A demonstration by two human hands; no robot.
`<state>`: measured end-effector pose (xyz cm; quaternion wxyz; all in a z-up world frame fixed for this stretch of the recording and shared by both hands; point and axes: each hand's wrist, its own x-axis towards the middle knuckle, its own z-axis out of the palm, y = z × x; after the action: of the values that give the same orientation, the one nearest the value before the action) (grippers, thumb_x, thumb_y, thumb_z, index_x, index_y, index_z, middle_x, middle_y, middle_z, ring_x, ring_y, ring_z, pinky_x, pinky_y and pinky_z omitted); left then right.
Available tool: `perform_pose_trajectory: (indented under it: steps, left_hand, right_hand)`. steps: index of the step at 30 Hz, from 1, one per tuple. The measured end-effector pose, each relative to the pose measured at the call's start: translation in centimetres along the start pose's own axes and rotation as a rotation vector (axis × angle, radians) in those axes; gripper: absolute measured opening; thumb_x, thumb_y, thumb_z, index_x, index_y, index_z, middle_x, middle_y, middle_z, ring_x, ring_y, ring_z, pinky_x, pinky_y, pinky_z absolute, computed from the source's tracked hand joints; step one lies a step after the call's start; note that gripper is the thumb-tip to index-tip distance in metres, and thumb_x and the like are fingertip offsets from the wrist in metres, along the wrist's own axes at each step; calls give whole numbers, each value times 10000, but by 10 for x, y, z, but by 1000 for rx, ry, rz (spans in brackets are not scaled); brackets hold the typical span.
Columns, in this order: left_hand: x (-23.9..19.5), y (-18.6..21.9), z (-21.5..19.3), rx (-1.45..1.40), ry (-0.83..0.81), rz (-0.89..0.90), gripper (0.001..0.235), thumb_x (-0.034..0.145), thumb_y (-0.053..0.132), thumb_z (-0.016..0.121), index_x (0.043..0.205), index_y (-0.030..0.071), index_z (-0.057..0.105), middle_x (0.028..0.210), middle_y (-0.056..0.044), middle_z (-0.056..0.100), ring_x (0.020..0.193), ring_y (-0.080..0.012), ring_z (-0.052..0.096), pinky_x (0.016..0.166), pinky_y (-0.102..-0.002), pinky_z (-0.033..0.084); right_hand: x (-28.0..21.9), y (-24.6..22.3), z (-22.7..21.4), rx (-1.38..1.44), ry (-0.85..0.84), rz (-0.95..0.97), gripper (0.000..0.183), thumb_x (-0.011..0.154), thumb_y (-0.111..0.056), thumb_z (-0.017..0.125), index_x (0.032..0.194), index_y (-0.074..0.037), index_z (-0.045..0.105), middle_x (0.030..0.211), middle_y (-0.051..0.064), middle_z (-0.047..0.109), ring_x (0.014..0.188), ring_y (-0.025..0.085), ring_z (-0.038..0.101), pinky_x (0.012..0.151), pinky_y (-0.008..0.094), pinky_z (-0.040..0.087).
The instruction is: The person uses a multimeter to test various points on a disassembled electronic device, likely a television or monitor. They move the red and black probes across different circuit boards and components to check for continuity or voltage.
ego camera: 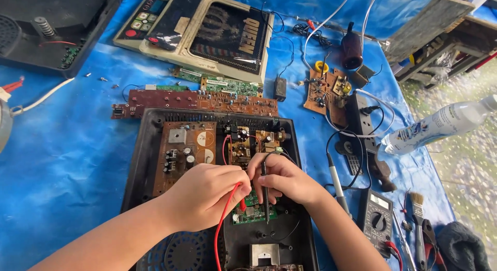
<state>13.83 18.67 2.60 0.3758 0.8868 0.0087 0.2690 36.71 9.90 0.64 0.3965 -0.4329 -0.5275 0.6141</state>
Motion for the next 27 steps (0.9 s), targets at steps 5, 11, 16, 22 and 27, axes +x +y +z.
perform_pose_trajectory:
  steps: [5, 11, 16, 22, 27]
  left_hand:
    - [1, -3, 2, 37, 35, 52, 143, 967, 24, 537, 869, 89, 619, 747, -13, 646, 515, -209, 538, 472, -313, 411]
    - [-1, -4, 3, 100, 49, 56, 121, 992, 74, 565, 883, 88, 615, 766, -24, 641, 524, -240, 549, 458, -340, 410]
    - [-1, -7, 3, 64, 22, 45, 99, 991, 74, 567, 906, 85, 615, 790, -30, 661, 534, -239, 588, 451, -340, 434]
    - [-2, -8, 2, 36, 9, 51, 105, 979, 60, 564, 894, 87, 619, 740, -8, 679, 534, -223, 614, 471, -339, 473]
    - [-2, -9, 1, 56, 36, 60, 132, 967, 24, 550, 875, 101, 604, 725, -8, 636, 509, -211, 513, 451, -322, 393]
  right_hand:
    - [1, -2, 0, -15, 4, 6, 113, 956, -34, 495, 1030, 0, 573, 736, 195, 665, 442, 174, 529, 423, 222, 445]
    - [1, 7, -2, -11, -61, -91, 104, 1012, -52, 528, 984, 31, 585, 1060, 180, 629, 594, 234, 660, 461, 233, 513]
    - [-5, 2, 6, -131, 0, -91, 155, 1029, -128, 531, 1091, 6, 577, 837, 173, 691, 487, 181, 597, 454, 236, 519]
    - [-8, 16, 9, -502, 322, -219, 448, 1070, -255, 449, 805, 19, 683, 979, 82, 692, 445, 164, 601, 459, 242, 507]
    - [-10, 24, 13, -713, 442, -396, 368, 1090, -321, 424, 1150, -8, 608, 760, 61, 692, 488, 119, 615, 519, 227, 501]
